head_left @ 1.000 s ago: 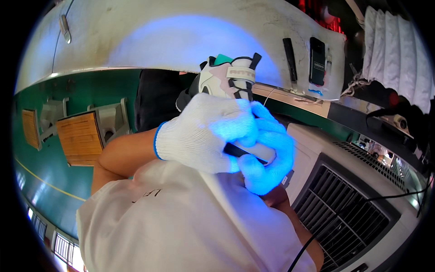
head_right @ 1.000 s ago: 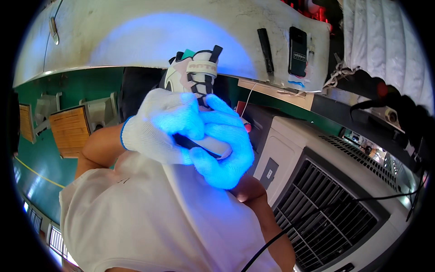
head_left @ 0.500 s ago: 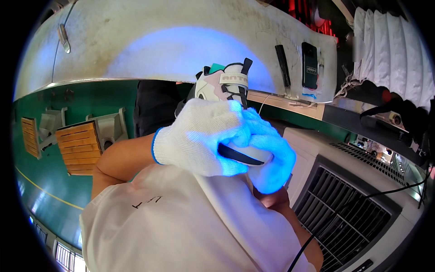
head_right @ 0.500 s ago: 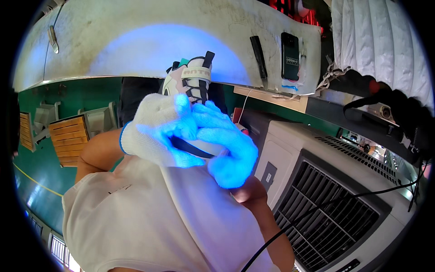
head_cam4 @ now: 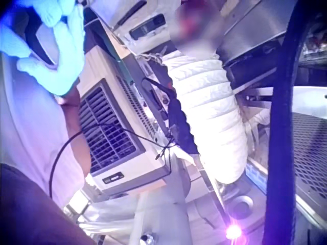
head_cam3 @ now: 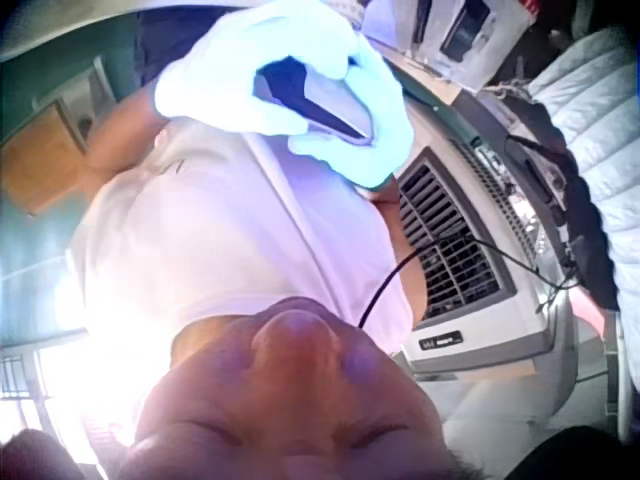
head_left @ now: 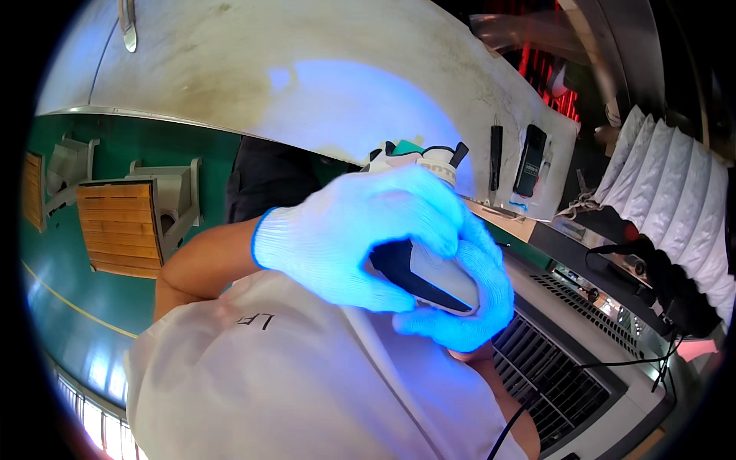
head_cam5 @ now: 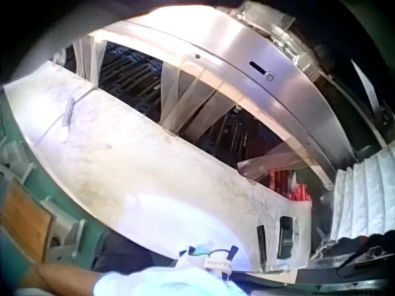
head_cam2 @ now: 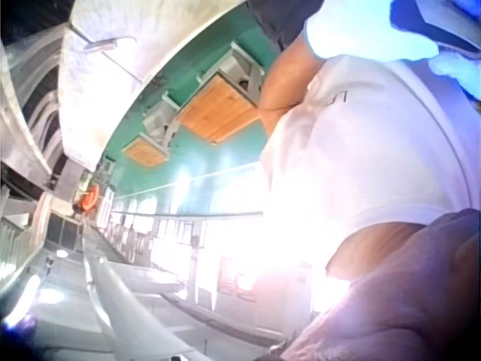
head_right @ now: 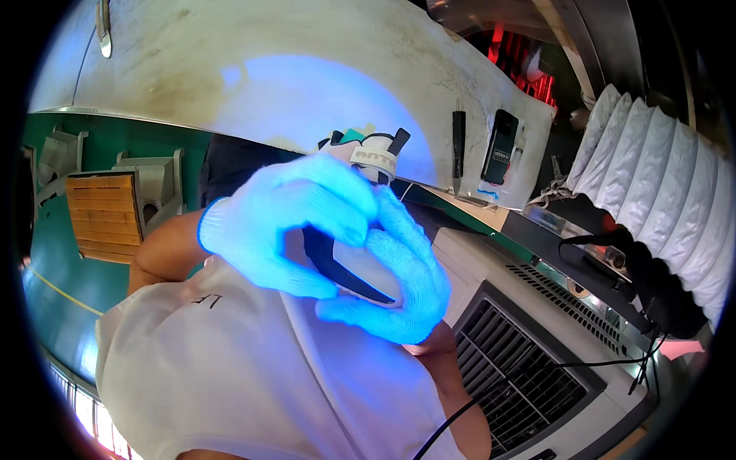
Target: The person repairs a sneaker by hand, using a syringe to inject a substance into the sole and a black tool to press and shape the material. They repeatedly inspect the shoe, rotate it, and apply pressure to different areas of the sole and upper.
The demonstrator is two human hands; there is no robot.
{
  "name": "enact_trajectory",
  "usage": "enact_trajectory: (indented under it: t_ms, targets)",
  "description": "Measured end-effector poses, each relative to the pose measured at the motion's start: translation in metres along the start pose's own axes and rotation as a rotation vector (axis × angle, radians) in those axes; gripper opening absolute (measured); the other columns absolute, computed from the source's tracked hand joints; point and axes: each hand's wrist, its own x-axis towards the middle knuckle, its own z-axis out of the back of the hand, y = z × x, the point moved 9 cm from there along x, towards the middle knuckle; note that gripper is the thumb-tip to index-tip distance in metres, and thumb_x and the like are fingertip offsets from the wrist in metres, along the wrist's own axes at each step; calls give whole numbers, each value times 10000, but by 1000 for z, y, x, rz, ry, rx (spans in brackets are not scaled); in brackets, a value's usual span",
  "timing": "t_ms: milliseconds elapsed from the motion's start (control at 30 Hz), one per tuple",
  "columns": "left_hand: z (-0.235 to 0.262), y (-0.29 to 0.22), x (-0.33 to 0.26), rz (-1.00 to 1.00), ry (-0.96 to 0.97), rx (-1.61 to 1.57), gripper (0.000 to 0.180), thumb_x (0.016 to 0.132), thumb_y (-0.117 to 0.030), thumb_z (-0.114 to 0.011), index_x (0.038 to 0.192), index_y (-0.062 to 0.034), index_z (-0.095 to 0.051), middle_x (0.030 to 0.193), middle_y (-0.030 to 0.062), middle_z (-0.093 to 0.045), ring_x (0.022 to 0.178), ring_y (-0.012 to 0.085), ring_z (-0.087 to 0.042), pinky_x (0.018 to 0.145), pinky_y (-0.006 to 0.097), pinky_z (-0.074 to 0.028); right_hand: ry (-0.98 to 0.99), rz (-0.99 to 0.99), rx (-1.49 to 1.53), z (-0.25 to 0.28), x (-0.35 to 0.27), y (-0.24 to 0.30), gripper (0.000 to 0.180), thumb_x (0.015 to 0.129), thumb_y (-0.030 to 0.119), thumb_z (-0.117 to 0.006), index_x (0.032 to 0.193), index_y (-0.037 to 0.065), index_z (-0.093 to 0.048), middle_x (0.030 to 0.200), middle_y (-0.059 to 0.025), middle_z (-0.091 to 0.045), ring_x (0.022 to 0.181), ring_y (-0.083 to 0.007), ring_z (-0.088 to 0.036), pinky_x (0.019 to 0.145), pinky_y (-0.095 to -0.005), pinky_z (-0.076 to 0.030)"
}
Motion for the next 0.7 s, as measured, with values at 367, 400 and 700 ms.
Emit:
enact_trajectory:
  t_ms: [367,400,700]
  targets:
    - [16,13,-54,432,-43,286,503,640,-307,-980,927,-85,-632,902,110,-586,800,342,-609,693,460,-525,48,184,-208,-10,12,19,884,785,251,-1038,1524,10,-618,1504,-306,-635,1422,-562,-614,1197,-689,-497]
    - [9,10,-48,369,-33,280,459,647,-294,-946,908,-94,-627,891,108,-577,789,334,-602,684,456,-516,75,258,-291,-12,9,23,880,784,243,-1038,1530,20,-629,1508,-301,-629,1413,-566,-619,1194,-695,-496]
    - [-14,7,-5,100,97,162,280,761,-253,-855,971,-133,-714,972,80,-639,840,300,-673,657,408,-556,-103,246,-197,6,-8,-18,862,739,317,-1053,1462,22,-688,1473,-257,-668,1368,-486,-652,1185,-629,-505]
